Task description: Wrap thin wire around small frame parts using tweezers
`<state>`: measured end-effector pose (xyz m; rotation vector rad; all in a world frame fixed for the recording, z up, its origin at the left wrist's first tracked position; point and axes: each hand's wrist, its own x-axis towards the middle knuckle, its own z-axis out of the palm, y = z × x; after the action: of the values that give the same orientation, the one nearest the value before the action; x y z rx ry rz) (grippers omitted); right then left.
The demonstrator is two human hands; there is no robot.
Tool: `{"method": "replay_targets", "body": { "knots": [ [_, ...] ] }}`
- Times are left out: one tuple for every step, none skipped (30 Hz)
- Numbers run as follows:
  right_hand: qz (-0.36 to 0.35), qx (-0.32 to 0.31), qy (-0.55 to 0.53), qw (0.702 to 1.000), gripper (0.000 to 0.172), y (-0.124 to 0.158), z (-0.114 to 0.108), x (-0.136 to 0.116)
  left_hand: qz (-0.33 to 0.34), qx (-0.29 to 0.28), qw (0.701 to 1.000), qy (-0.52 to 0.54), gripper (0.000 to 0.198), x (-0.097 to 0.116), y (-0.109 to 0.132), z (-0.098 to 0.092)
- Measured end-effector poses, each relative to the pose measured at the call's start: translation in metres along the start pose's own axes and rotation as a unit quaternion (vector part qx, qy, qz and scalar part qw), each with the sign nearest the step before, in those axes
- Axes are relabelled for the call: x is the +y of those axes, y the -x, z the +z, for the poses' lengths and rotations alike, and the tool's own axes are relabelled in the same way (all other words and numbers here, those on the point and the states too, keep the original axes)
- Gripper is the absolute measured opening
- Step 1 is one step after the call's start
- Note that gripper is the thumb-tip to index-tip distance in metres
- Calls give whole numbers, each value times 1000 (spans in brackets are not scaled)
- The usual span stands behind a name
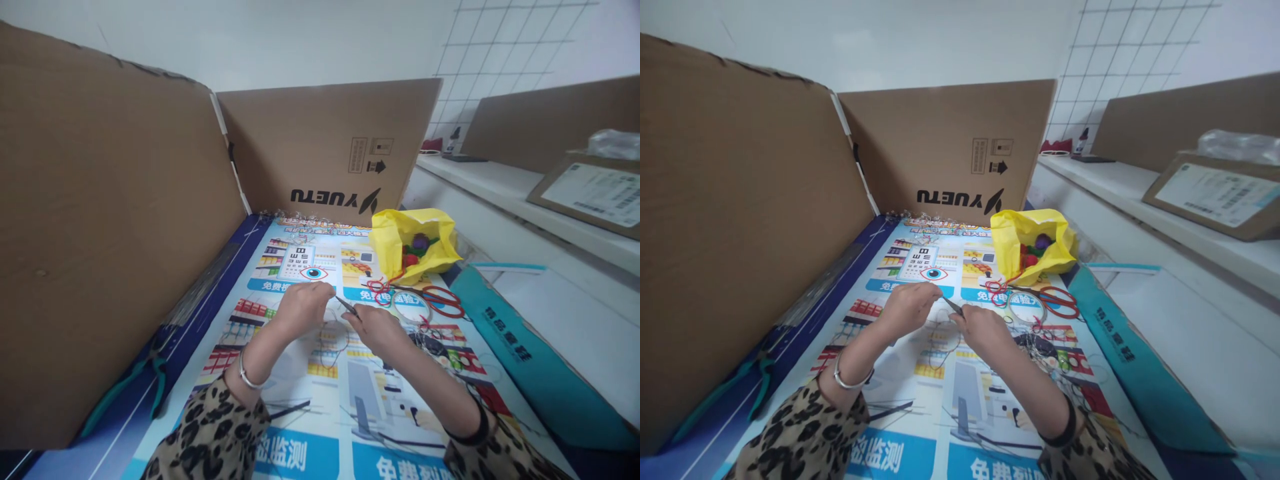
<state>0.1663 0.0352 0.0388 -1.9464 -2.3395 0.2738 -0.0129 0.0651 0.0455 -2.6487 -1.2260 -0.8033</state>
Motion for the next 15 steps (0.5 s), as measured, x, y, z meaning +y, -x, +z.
{"method": "replay_targets", "body": {
  "knots": [
    [-6, -3, 13, 1000, 38, 0, -2, 1, 13, -6, 1000, -9, 17, -1, 0, -1],
    [-12, -3, 26, 1000, 38, 1, -3, 1, 23, -12, 1000, -18, 18, -2, 0, -2],
    [-15, 1, 38, 999, 38, 1, -4, 1, 28, -14, 999, -25, 18, -2, 0, -4],
    [-16, 6, 47, 999, 38, 1, -5, 2, 29, -15, 999, -28, 18, -2, 0, -5],
    [-12, 12, 49, 999, 38, 2, -4, 1, 27, -13, 999, -25, 17, -1, -1, -6],
    [-6, 18, 42, 999, 37, 1, -3, 1, 21, -8, 1000, -16, 16, 0, -1, -6],
    [-1, 24, 28, 999, 37, 1, -2, 0, 11, -1, 1000, -2, 16, 1, -1, -6],
    [4, 28, 8, 1000, 36, 1, 0, -1, -3, 7, 1000, 15, 15, 3, -2, -5],
    [9, 31, -14, 999, 36, 1, 1, -2, -17, 15, 999, 34, 14, 5, -2, -4],
    [13, 34, -33, 999, 35, 1, 3, -3, -33, 23, 998, 52, 13, 6, -2, -2],
    [16, 38, -49, 998, 35, 1, 5, -4, -47, 33, 996, 69, 12, 8, -2, 0],
    [18, 43, -61, 997, 34, 2, 7, -5, -59, 44, 994, 85, 12, 10, -2, 2],
    [18, 46, -70, 996, 33, 2, 8, -6, -70, 57, 991, 99, 11, 11, -1, 5],
    [17, 49, -77, 996, 33, 3, 9, -8, -76, 71, 988, 113, 11, 13, -1, 7],
    [14, 52, -83, 995, 32, 3, 10, -9, -82, 83, 985, 125, 10, 14, -1, 9]
  ]
}}
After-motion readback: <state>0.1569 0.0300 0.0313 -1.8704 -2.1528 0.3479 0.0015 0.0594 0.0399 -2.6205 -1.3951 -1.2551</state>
